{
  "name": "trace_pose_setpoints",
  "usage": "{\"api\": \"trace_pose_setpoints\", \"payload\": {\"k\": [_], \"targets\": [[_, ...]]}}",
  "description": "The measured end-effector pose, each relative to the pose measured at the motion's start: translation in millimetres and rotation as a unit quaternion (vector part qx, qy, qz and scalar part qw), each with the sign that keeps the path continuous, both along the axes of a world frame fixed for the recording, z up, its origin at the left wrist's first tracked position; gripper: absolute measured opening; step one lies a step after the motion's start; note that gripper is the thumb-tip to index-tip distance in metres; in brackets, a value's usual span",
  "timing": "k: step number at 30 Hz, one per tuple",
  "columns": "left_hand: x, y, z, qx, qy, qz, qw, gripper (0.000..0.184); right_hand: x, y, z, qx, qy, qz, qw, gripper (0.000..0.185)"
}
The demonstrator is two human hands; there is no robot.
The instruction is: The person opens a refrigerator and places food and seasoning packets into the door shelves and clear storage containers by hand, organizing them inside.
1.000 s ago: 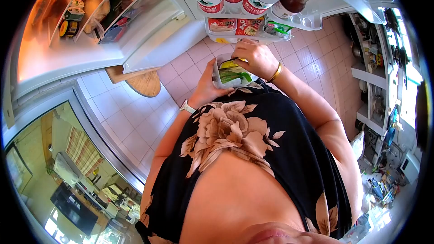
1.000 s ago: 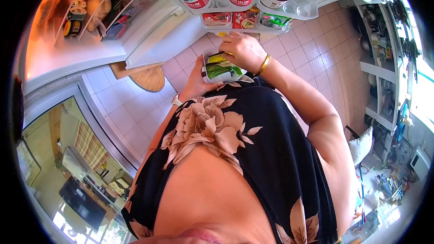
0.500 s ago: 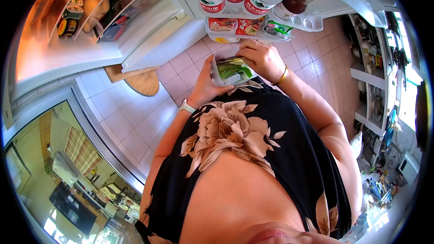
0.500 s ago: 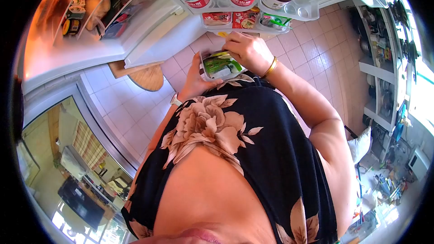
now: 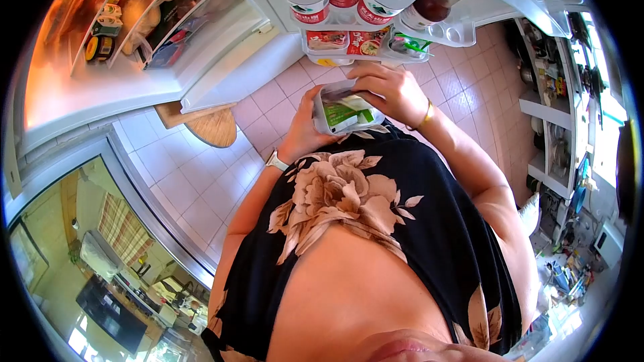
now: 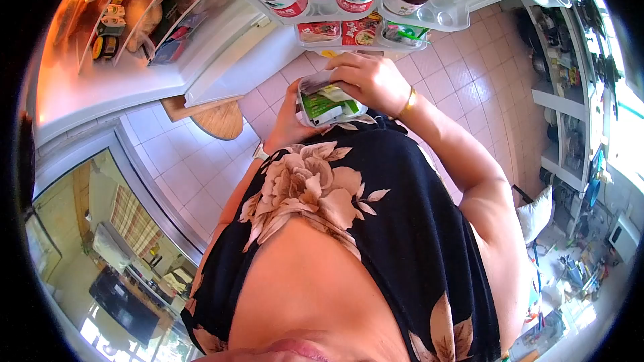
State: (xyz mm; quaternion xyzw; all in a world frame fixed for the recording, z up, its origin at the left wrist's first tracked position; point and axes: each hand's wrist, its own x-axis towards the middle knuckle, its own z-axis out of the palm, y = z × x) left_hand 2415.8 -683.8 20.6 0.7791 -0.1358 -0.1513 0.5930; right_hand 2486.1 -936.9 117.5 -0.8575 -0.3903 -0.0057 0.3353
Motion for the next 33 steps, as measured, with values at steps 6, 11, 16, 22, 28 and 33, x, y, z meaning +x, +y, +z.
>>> {"api": "trace_pose_setpoints", "payload": {"k": [6, 11, 16, 22, 28, 33], "targets": [[1, 3, 10, -0.084, -0.031, 0.04, 0.995, 0.11, -15, -2, 10, 0.023, 0.05, 0.051, 0.997, 0.041], [7, 6, 16, -0.014, -0.139, -0.004, 0.99, 0.105, -18, 8, 14, -0.064, 0.158, 0.057, 0.984, 0.056], [9, 3, 14, 0.023, -0.175, -0.009, 0.984, 0.111, -19, 19, 4, -0.058, 0.16, 0.067, 0.983, 0.06], [-1, 0, 9, -0.042, -0.122, 0.01, 0.992, 0.106, -13, 11, 16, -0.097, 0.227, 0.124, 0.961, 0.052], [4, 1, 15, -0.017, -0.152, -0.009, 0.988, 0.106, -20, 20, -2, -0.049, 0.136, 0.063, 0.988, 0.041], [-4, -5, 2, -0.064, -0.03, -0.014, 0.997, 0.108, -13, 23, 5, -0.109, 0.239, 0.055, 0.963, 0.042]]}}
